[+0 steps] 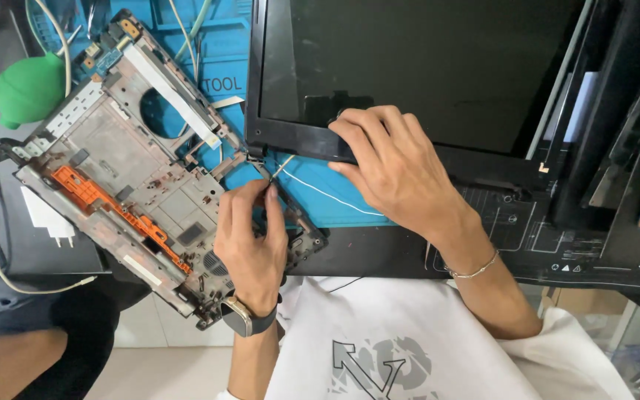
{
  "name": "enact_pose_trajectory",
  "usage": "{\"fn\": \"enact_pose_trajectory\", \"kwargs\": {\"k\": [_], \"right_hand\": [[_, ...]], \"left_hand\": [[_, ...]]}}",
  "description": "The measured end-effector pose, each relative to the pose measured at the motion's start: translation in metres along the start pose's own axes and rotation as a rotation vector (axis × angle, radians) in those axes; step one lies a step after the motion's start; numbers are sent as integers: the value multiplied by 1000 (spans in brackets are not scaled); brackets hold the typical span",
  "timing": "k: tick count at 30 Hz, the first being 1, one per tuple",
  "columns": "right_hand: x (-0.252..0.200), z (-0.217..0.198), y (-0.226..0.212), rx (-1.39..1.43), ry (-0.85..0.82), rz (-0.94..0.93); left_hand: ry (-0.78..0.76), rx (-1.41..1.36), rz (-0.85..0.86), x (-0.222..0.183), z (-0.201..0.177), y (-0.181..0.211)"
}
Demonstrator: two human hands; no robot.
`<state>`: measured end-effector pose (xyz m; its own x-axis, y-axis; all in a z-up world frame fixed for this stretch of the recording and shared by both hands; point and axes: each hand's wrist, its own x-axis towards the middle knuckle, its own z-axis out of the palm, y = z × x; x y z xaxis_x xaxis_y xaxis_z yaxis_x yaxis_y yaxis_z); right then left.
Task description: The recorder is reassembling a laptop by attaching the screen and bezel to the frame and hinges.
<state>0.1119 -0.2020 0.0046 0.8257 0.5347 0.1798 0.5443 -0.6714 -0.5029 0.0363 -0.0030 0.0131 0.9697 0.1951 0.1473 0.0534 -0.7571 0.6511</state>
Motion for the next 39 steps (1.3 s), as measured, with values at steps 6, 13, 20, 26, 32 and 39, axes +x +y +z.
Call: {"fn": "enact_pose_trajectory", "kwargs": {"k": [6, 13, 20, 26, 32, 39], "right_hand": [[-1, 5, 1, -125, 33, -30], [-1, 7, -1, -260, 29, -74], [9, 1, -8, -306, -41, -72], [18, 10, -3, -265, -60, -13], [20, 9, 7, -125, 62, 14], [19, 14, 14, -22, 115, 105]], "left_hand": [[-32, 16, 0, -2, 6, -2], [-25, -5, 24, 0, 9, -5], [-17, 25, 73, 4, 11, -5], [-28, 46, 89, 5, 12, -6], [-27, 37, 108, 4, 11, -7], [-26, 33, 130, 9, 9, -4]]}}
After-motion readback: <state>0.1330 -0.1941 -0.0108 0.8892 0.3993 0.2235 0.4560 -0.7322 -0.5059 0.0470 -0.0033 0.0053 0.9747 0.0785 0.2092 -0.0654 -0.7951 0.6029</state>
